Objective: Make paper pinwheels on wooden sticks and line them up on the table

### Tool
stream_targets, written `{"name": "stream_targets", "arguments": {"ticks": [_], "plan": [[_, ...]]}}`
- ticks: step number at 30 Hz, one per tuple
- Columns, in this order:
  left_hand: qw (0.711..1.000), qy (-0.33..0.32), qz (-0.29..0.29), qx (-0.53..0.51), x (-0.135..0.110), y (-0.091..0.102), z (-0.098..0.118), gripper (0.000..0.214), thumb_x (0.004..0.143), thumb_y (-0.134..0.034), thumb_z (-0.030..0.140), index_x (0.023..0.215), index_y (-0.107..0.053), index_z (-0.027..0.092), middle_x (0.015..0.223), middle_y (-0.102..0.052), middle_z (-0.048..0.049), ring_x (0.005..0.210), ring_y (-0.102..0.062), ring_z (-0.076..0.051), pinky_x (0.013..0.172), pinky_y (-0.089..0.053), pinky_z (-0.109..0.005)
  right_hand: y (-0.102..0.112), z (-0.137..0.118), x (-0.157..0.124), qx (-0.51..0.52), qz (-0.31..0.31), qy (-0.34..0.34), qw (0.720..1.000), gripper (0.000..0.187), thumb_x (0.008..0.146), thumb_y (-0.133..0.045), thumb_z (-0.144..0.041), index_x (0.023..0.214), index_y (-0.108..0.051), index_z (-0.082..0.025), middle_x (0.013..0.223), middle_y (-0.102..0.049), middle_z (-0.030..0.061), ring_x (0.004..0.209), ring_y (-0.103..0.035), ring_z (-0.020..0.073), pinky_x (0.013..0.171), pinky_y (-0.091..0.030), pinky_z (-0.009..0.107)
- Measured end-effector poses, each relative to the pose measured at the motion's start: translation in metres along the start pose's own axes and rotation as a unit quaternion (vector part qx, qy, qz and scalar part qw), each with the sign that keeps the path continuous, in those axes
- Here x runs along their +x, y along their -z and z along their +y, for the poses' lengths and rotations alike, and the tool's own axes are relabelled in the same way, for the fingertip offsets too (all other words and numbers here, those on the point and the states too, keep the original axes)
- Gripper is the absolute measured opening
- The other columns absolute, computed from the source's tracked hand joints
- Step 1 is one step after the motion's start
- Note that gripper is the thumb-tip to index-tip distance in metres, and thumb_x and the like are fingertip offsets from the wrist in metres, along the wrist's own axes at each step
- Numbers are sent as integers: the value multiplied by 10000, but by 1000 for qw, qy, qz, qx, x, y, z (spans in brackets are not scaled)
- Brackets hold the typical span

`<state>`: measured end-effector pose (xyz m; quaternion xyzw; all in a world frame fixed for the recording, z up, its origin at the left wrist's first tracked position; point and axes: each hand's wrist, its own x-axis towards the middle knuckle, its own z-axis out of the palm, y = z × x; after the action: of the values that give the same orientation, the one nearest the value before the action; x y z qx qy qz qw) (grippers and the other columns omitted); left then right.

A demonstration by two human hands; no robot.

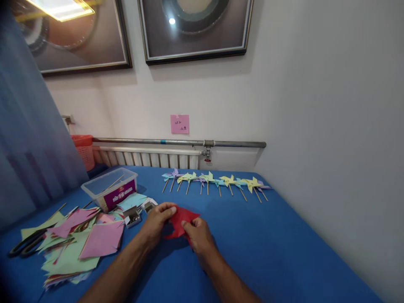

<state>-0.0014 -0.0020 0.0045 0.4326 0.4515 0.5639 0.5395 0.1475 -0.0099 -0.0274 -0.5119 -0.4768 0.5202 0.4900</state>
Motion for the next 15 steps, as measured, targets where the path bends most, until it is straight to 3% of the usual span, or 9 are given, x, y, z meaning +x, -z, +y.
{"name": "stream_targets", "arguments": {"ticks": [3, 5, 8, 10, 13, 15], "plan": [[986, -118, 13, 118, 2, 8, 7, 179, 685, -802, 319, 776, -767, 169, 765, -706, -40, 713, -618, -170, 697, -461, -281, -2, 0, -2, -13, -13, 11, 1000, 239, 663, -715, -391, 570, -583, -215, 488, -563, -37, 454, -449, 114, 472, -320, 253], [955, -214, 5, 205, 1, 11, 11, 73, 760, -715, 243, 747, -764, 190, 857, -720, -59, 838, -653, -201, 794, -483, -307, -4, 1, -1, -22, -5, 18, 1000, 235, 655, -720, -369, 551, -569, -222, 487, -557, -36, 460, -458, 120, 480, -332, 257], [898, -325, 3, 296, -5, 10, 12, 144, 835, -625, 176, 791, -756, 215, 1043, -721, -82, 1050, -658, -235, 963, -477, -363, -5, 3, 3, -19, 20, 11, 1000, 228, 657, -705, -362, 547, -553, -233, 484, -554, -36, 460, -467, 130, 490, -355, 268], [874, -354, 16, 334, -8, 8, 10, 152, 857, -612, 168, 884, -752, 220, 1153, -706, -96, 1141, -640, -254, 1024, -466, -405, -5, 4, 4, -8, 32, 4, 999, 206, 661, -697, -365, 570, -565, -235, 500, -570, -31, 469, -490, 138, 502, -378, 275], [859, -351, 38, 372, -8, 8, 7, 207, 845, -647, 172, 1030, -733, 213, 1284, -671, -115, 1217, -614, -282, 1071, -455, -462, -4, 5, 4, 7, 27, 2, 1000, 183, 660, -705, -370, 619, -604, -224, 540, -609, -19, 493, -526, 149, 511, -391, 275], [854, -340, 34, 391, -6, 9, 4, 176, 849, -646, 167, 994, -734, 212, 1297, -664, -112, 1224, -613, -287, 1069, -462, -474, -4, 7, 3, 6, 18, 11, 1000, 184, 660, -713, -372, 640, -625, -212, 550, -616, -18, 496, -524, 146, 506, -375, 270]]}}
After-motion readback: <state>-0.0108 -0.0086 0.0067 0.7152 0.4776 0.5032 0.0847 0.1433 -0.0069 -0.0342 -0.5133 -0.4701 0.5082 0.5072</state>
